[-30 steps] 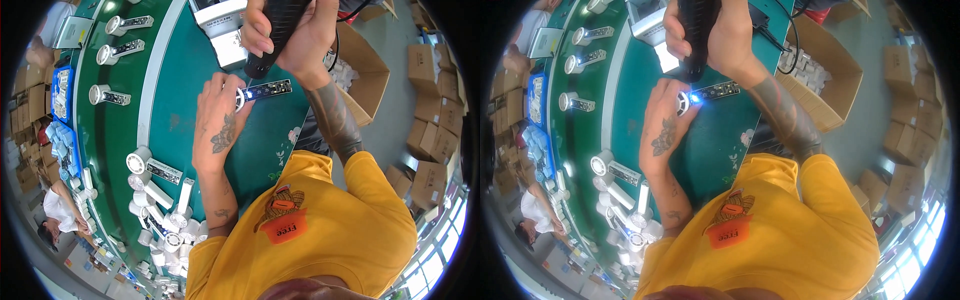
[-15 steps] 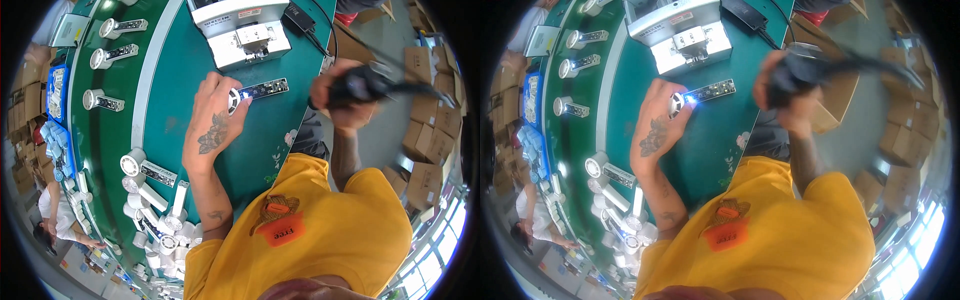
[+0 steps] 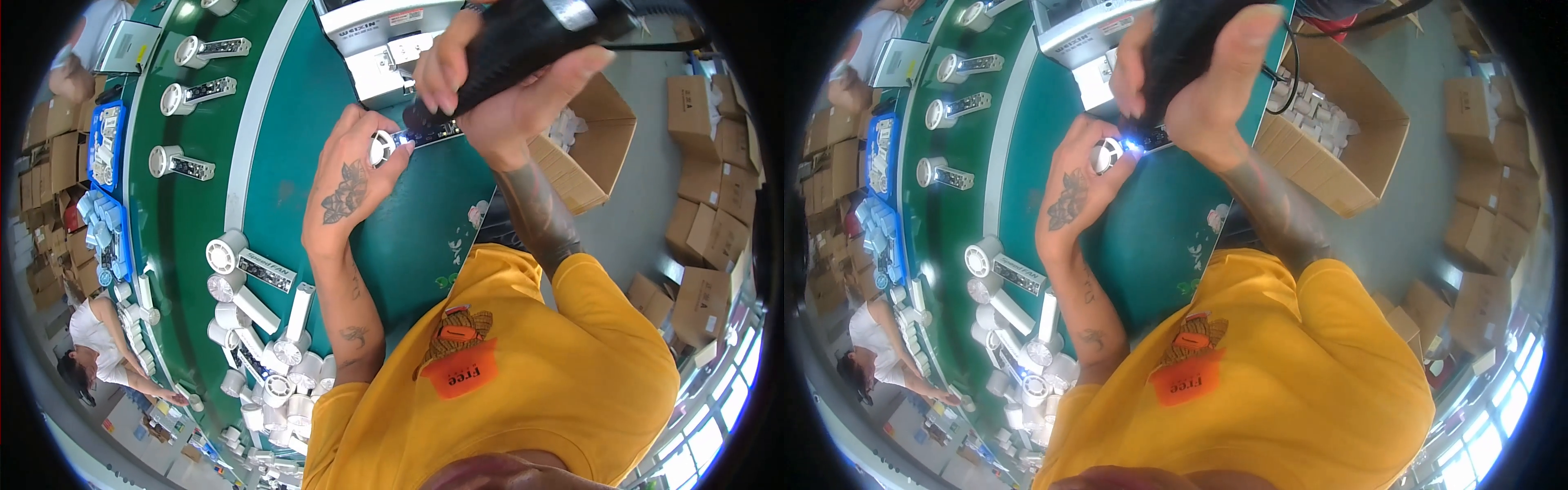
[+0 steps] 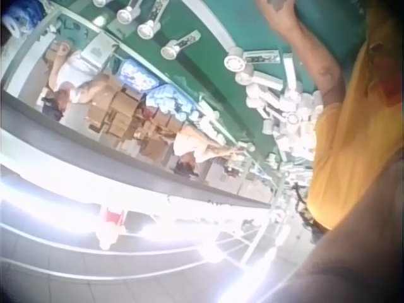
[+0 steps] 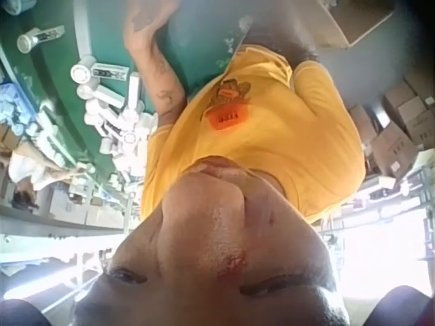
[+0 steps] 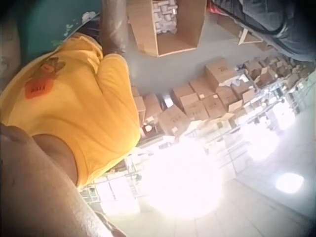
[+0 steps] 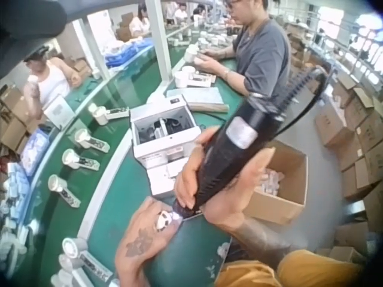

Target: The person assembles electronic components by attaching electronic sensors to a PCB strip with an electric screwdriver.

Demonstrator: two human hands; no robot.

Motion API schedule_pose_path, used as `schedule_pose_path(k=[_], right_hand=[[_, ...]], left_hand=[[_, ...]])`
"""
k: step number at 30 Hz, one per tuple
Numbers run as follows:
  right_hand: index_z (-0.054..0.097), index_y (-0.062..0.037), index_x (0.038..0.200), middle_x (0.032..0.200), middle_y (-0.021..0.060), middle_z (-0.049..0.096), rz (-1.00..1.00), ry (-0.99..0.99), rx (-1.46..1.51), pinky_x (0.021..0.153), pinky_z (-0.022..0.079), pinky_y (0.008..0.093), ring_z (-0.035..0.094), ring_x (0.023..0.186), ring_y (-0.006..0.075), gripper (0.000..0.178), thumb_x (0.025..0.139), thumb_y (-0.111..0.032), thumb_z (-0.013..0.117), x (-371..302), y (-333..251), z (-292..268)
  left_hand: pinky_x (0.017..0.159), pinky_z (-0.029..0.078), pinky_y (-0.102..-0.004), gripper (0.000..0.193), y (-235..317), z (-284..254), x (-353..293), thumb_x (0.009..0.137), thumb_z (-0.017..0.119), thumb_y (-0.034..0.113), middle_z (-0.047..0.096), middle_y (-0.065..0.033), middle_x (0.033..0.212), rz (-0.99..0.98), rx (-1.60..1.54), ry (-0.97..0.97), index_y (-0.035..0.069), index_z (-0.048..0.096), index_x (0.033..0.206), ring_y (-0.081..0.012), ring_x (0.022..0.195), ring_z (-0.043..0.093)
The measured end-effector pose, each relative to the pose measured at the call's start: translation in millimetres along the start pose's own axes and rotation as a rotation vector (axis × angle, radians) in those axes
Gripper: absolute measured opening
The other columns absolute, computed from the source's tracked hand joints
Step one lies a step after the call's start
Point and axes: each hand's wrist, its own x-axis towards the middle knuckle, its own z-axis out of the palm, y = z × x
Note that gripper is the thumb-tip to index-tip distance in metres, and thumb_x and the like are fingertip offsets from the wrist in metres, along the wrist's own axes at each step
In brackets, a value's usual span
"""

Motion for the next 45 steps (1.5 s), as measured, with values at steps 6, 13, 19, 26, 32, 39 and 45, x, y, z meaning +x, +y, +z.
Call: schedule_pose_path(k=[6,13,19,26,32,39,45], right_hand=[[0.054,-0.0121,0.123,0.063,0.0078,0.049,0.035,0.208,-0.348,0.043,0.040,0.0345,0.043,0.042,0.0176,0.107,0.077,-0.102,0.018,-13,-41,18],[0.055,-0.0121,0.119,0.064,0.0035,0.043,0.247,0.304,-0.156,0.045,0.034,0.0294,0.038,0.045,0.0135,0.096,0.086,-0.095,0.018,-11,-56,9],[0.054,-0.0087,0.116,0.067,0.0039,0.044,0.149,0.617,-0.354,0.048,0.035,0.0294,0.040,0.048,0.0130,0.087,0.092,-0.088,0.025,-10,-89,12],[0.052,-0.0041,0.122,0.068,0.0062,0.052,0.215,0.331,-1.042,0.048,0.042,0.0314,0.046,0.047,0.0149,0.106,0.082,-0.098,0.026,34,-78,60],[0.054,-0.0013,0.111,0.069,0.0031,0.057,0.259,0.093,-0.733,0.045,0.038,0.0222,0.048,0.047,0.0099,0.068,0.101,-0.068,0.046,56,-11,54],[0.057,-0.0007,0.105,0.065,0.0039,0.058,0.326,0.119,-0.807,0.044,0.036,0.0220,0.048,0.046,0.0081,0.059,0.107,-0.058,0.046,44,-16,66],[0.058,0.0035,0.108,0.066,0.0093,0.060,0.079,-0.107,-0.515,0.047,0.040,0.0261,0.052,0.049,0.0120,0.076,0.099,-0.071,0.047,29,-4,46]], left_hand=[[0.085,0.050,-0.0405,0.048,1,-4,-2,0.082,0.077,0.011,0.058,-0.0161,0.099,-0.042,-0.031,-0.006,0.003,0.061,0.126,-0.0330,0.095,0.061],[0.088,0.050,-0.0405,0.044,7,-4,-3,0.082,0.078,0.012,0.059,-0.0161,0.103,-0.067,-0.061,-0.019,0.001,0.059,0.120,-0.0330,0.098,0.062],[0.087,0.050,-0.0414,0.044,1,-3,-2,0.081,0.079,0.013,0.061,-0.0165,0.103,-0.033,-0.046,-0.020,0.002,0.058,0.119,-0.0333,0.099,0.062],[0.086,0.051,-0.0437,0.046,8,2,0,0.082,0.080,0.014,0.063,-0.0190,0.104,-0.015,-0.041,0.014,0.002,0.057,0.119,-0.0346,0.098,0.063],[0.086,0.052,-0.0438,0.048,15,6,0,0.081,0.081,0.010,0.065,-0.0205,0.105,-0.056,-0.075,0.022,0.000,0.056,0.121,-0.0355,0.098,0.065],[0.086,0.052,-0.0439,0.052,11,4,-4,0.080,0.082,0.009,0.065,-0.0208,0.106,-0.093,-0.083,0.032,0.000,0.055,0.124,-0.0358,0.096,0.065],[0.086,0.052,-0.0432,0.055,10,6,-1,0.080,0.082,0.009,0.065,-0.0199,0.108,-0.056,-0.134,0.009,0.000,0.054,0.127,-0.0348,0.096,0.065]])
